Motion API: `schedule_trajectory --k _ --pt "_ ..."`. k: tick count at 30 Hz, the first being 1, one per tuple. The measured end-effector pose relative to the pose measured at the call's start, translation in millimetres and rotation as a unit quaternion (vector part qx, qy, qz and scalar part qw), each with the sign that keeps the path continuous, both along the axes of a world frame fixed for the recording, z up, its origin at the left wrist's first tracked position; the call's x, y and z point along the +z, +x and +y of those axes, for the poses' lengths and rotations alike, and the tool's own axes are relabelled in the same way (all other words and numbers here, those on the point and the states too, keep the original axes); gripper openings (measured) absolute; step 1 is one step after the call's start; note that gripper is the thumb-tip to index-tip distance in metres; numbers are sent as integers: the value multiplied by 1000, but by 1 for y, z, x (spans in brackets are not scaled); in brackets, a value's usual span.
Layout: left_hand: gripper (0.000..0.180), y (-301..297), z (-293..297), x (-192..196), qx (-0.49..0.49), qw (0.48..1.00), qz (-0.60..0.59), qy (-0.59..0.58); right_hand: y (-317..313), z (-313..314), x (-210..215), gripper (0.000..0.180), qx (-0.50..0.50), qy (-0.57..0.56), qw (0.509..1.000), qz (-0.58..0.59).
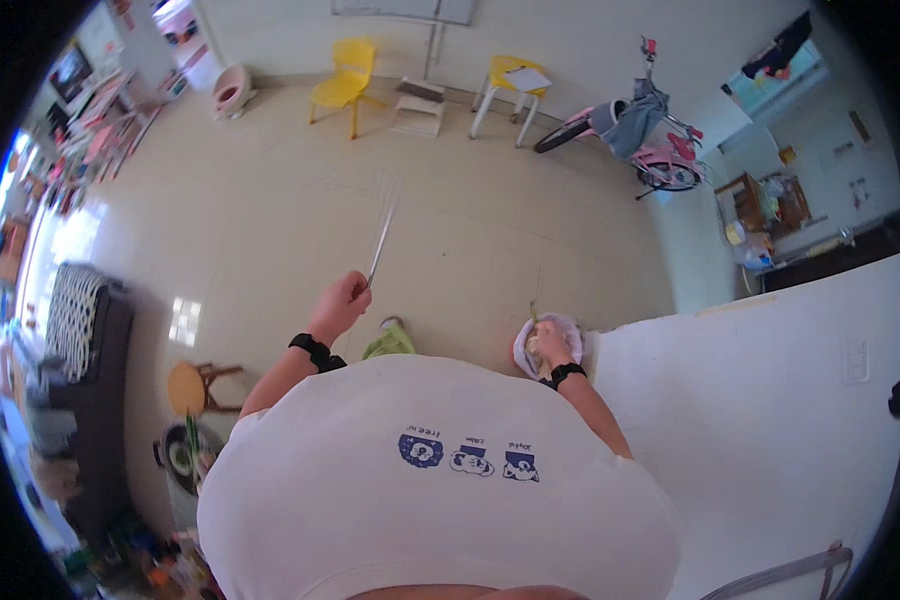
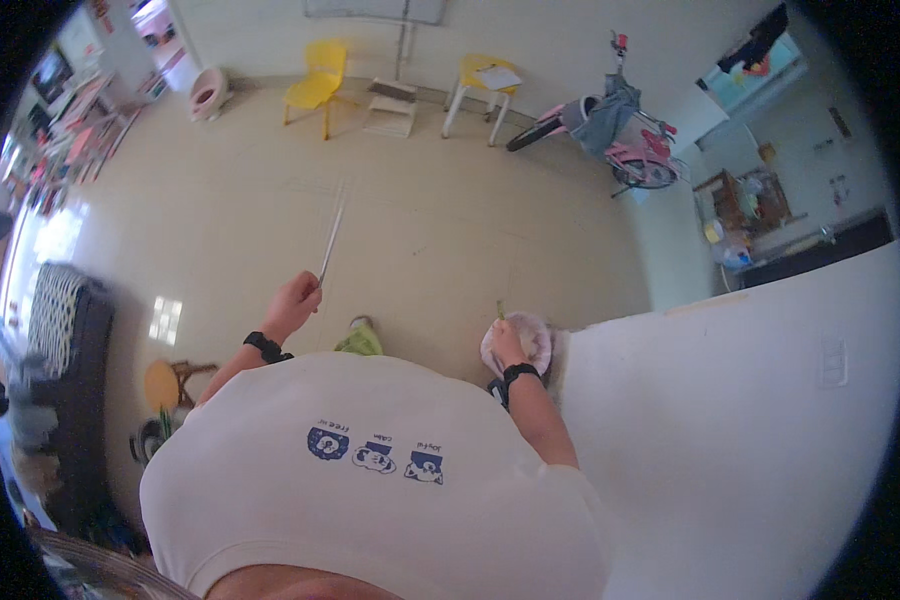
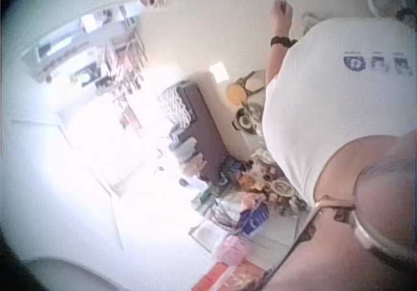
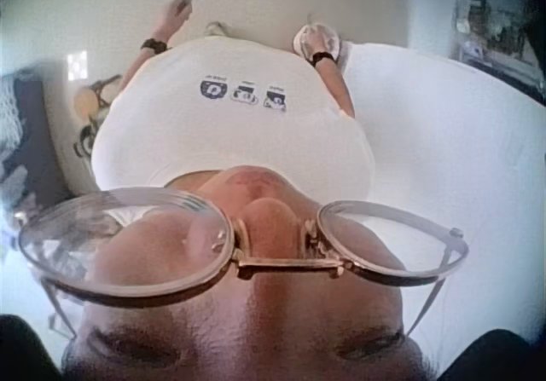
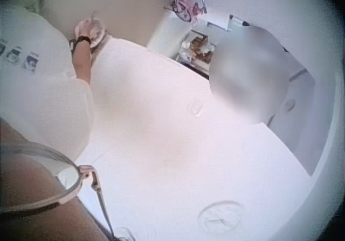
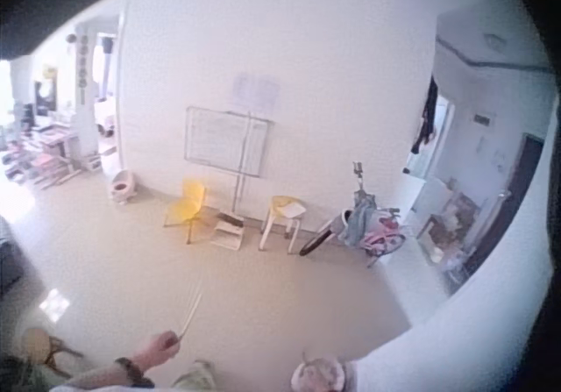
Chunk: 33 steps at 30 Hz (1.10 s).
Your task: The person moves around a home, picks up a yellow cup and a toothbrush, then walks to the bathroom to rinse the cup with water and apply liquid soap. They return to the living area and wipe a kitchen countertop with a paper towel.
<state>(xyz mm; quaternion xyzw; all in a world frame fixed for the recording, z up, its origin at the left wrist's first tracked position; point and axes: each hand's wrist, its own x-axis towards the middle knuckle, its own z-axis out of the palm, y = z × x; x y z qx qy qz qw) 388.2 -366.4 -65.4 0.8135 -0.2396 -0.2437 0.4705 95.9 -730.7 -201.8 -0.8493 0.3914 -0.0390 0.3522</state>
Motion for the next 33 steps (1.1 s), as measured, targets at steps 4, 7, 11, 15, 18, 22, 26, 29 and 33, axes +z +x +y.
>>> schedule_trajectory --k 4,7,11,15,18,22,26,29,33 --pt "15 86 -90 12 -103 994 32 35 33 -37 19 37 -58 70 989 118" --pt "13 132 -165 16 -195 979 27 48 40 -52 44 36 -57 -8 994 89" --pt "15 163 -282 11 -286 957 26 37 34 -67 59 33 -134 -29 990 42" --pt "18 168 -393 -11 -357 933 50 -4 21 -108 50 29 -195 -56 963 175" --pt "17 160 -475 -18 -394 917 63 -16 6 -176 40 28 -185 -34 934 305" --pt "20 160 -571 0 -444 895 2 30 8 -283 25 31 -205 58 957 199" --pt "20 157 -679 17 -469 882 -5 35 34 -385 34 26 -222 -58 971 73" --pt "20 150 -754 12 -469 883 5 32 49 -453 52 28 -255 -32 964 61" --pt "19 142 -886 -5 -504 863 5 25 31 -531 52 28 -331 -19 944 2"
